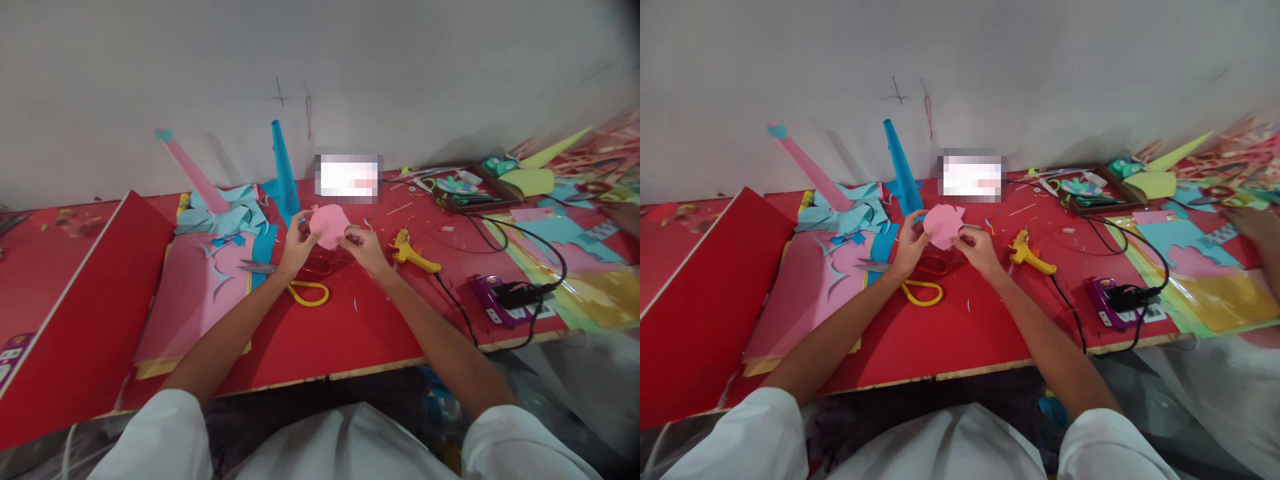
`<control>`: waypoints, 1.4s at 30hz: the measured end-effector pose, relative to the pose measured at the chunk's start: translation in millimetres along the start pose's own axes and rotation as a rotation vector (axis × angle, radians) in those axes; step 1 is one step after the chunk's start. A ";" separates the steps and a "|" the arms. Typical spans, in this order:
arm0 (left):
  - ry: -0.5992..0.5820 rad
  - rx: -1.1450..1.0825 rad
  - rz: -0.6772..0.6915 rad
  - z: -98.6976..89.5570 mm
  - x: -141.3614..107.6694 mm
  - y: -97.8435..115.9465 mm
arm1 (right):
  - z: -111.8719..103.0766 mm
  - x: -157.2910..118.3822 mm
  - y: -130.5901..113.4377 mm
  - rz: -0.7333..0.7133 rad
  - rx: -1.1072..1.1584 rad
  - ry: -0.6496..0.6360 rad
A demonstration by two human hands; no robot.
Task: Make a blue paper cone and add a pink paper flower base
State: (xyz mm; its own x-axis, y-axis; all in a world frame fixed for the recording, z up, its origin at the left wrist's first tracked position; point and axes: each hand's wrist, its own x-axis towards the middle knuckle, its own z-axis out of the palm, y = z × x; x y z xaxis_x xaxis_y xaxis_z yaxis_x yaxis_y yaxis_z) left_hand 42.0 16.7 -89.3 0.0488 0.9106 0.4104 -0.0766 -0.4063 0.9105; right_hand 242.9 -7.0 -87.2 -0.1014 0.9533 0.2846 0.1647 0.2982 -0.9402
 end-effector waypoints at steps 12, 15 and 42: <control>0.218 0.090 0.036 -14.7 18.8 11.2 | 40.0 -39.5 -12.8 -0.316 -0.477 -0.486; 0.218 -0.026 0.025 -17.8 29.4 29.2 | 50.4 -50.2 -19.2 -0.360 -0.607 -0.575; 0.200 -0.016 0.328 -78.4 65.5 138.3 | 24.2 -30.5 -23.2 0.008 -0.548 -0.129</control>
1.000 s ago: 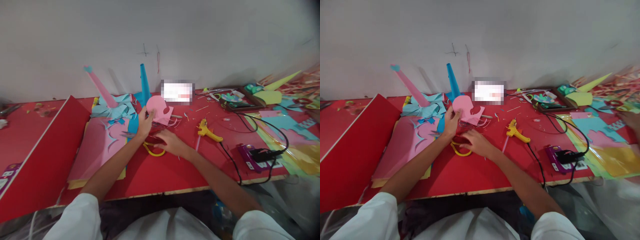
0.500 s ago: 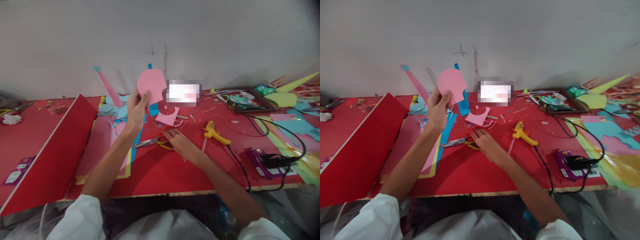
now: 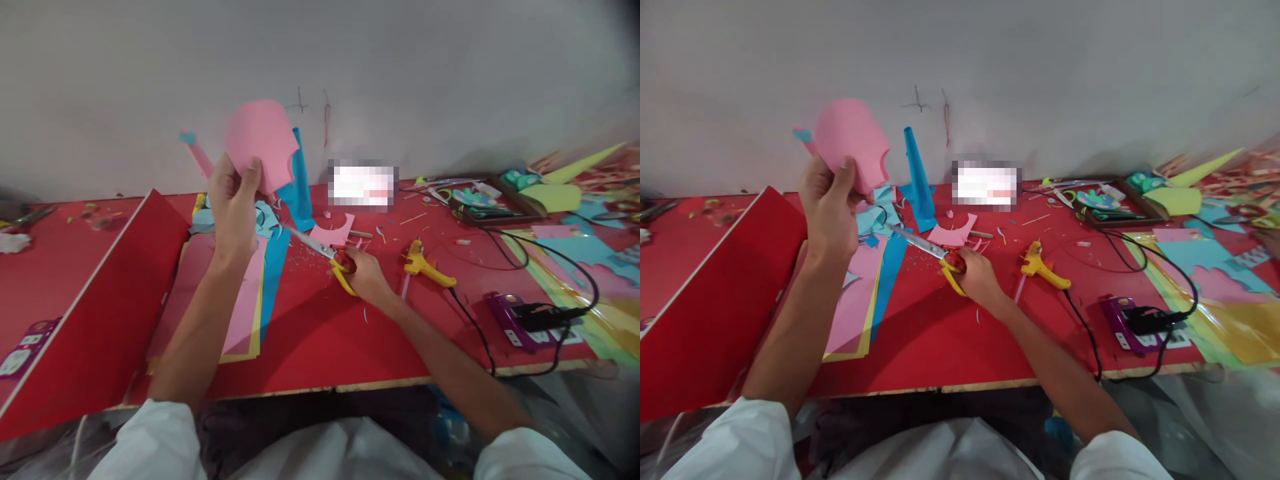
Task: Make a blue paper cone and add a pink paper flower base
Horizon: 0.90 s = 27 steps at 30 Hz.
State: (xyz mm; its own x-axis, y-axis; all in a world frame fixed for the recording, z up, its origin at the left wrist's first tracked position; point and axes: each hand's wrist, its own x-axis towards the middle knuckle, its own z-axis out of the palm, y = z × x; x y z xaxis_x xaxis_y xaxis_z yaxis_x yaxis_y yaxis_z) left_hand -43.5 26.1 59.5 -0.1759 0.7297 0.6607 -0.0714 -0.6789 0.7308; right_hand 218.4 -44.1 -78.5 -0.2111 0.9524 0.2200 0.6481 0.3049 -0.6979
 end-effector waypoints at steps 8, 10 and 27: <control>-0.042 0.092 -0.069 16.0 -15.0 -0.3 | 3.3 -12.2 -4.2 0.048 0.641 -0.209; -0.046 0.119 -0.080 18.6 -18.2 -3.7 | 5.2 -14.5 -7.0 0.029 0.657 -0.229; -0.118 0.522 0.074 39.2 -45.2 -5.2 | 11.9 -12.9 -10.2 0.001 0.716 -0.263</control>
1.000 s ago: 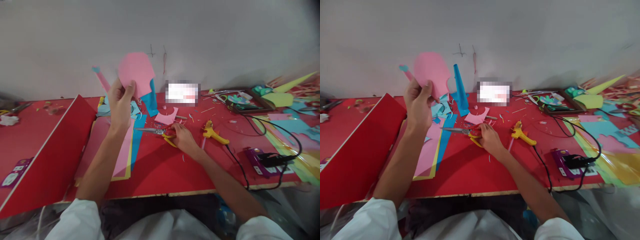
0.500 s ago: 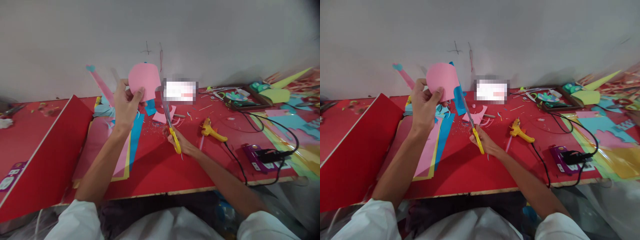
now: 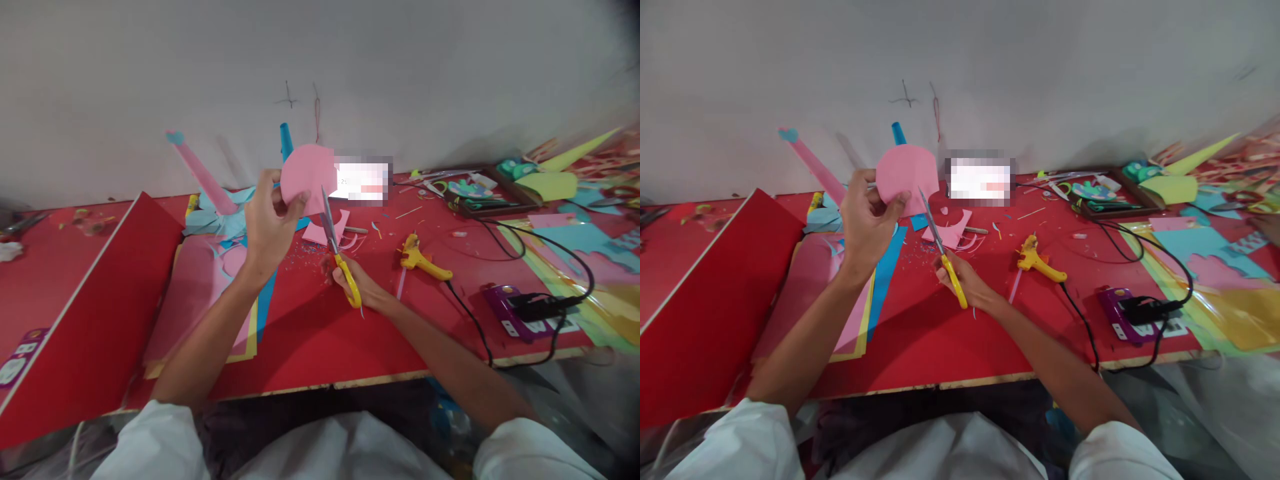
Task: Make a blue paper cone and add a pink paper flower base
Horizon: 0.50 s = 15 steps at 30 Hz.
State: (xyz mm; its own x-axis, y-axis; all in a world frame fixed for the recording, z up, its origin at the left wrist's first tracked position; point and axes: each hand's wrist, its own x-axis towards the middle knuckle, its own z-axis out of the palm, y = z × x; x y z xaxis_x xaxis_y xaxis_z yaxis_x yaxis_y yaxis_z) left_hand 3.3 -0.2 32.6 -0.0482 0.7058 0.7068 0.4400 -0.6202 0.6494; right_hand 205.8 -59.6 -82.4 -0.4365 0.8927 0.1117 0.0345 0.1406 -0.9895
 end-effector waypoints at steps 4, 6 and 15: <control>-0.020 -0.017 -0.031 2.3 -2.6 3.1 | 0.2 0.6 7.4 -0.025 0.022 0.024; -0.017 -0.047 -0.048 3.4 -3.2 3.9 | 0.1 0.5 6.1 -0.029 0.023 0.052; 0.014 -0.210 -0.107 7.1 -5.3 5.7 | -2.8 -2.1 -12.5 -0.024 -0.120 0.160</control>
State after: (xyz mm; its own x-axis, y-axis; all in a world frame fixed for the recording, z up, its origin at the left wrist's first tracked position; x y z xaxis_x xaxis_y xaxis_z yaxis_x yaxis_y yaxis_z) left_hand 12.4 -5.0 30.6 -0.0975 0.7677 0.6333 0.2356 -0.6004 0.7642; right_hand 208.8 -62.1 -69.9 -0.2899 0.9440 0.1574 0.1370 0.2037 -0.9694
